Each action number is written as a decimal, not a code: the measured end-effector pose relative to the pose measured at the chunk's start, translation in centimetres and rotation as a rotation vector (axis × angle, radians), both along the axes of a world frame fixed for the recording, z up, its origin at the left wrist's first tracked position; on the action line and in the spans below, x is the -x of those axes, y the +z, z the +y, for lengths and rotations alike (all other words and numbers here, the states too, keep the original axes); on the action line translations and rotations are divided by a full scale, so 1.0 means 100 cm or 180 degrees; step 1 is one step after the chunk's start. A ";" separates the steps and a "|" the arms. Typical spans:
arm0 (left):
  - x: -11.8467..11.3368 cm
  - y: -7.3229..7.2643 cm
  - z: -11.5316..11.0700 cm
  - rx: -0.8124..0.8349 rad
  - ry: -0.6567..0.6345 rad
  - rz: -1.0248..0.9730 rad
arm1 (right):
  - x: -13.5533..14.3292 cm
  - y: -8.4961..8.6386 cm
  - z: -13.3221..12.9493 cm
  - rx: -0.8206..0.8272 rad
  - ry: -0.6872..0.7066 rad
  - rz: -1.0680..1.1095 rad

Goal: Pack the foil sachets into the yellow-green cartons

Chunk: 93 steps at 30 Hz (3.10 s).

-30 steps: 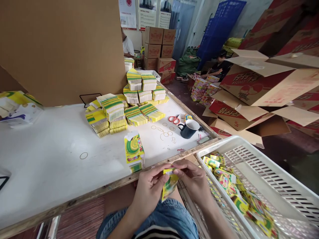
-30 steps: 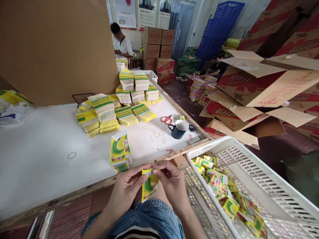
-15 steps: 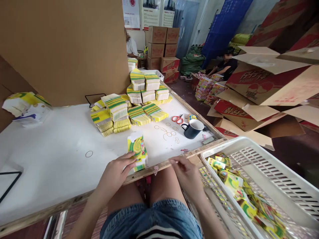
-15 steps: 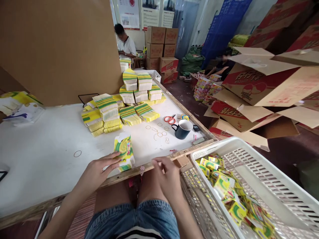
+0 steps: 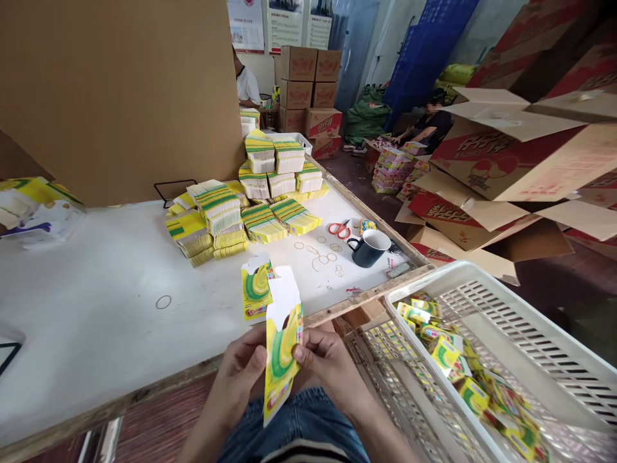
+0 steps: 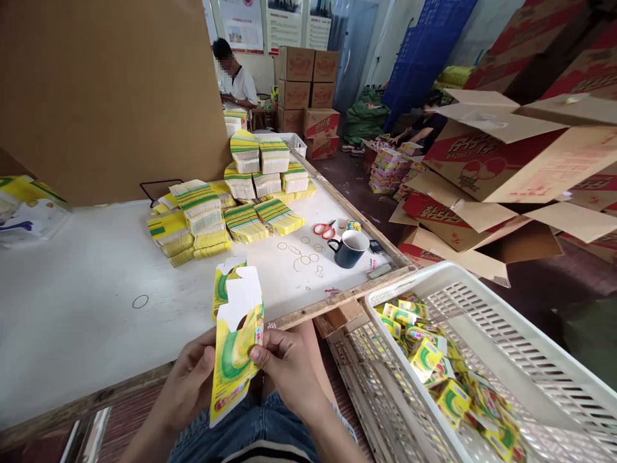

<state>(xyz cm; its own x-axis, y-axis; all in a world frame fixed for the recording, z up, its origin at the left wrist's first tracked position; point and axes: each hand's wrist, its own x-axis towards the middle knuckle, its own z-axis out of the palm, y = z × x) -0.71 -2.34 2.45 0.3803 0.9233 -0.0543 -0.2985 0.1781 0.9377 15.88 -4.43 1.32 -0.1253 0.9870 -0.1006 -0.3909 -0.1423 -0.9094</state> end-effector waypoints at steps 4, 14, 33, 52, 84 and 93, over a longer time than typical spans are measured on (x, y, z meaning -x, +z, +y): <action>-0.004 0.000 0.006 0.0790 -0.0673 -0.0605 | 0.011 -0.008 -0.003 0.0134 0.0264 -0.0038; -0.005 0.006 0.006 0.1287 -0.0128 -0.0699 | -0.013 0.027 0.003 -0.2000 -0.0435 -0.3012; -0.007 0.004 0.013 0.1020 -0.0080 -0.0318 | -0.013 0.033 0.013 -0.1749 0.0170 -0.3649; -0.027 -0.002 0.004 0.0452 0.0507 0.0006 | 0.006 -0.007 0.004 -0.0462 -0.0387 -0.1217; -0.029 -0.010 0.015 0.0186 0.0884 0.0594 | 0.004 -0.005 0.006 -0.0822 -0.1121 -0.2451; -0.016 0.007 0.008 0.0130 0.0368 0.0298 | -0.022 0.010 0.009 -0.1047 -0.0418 -0.1552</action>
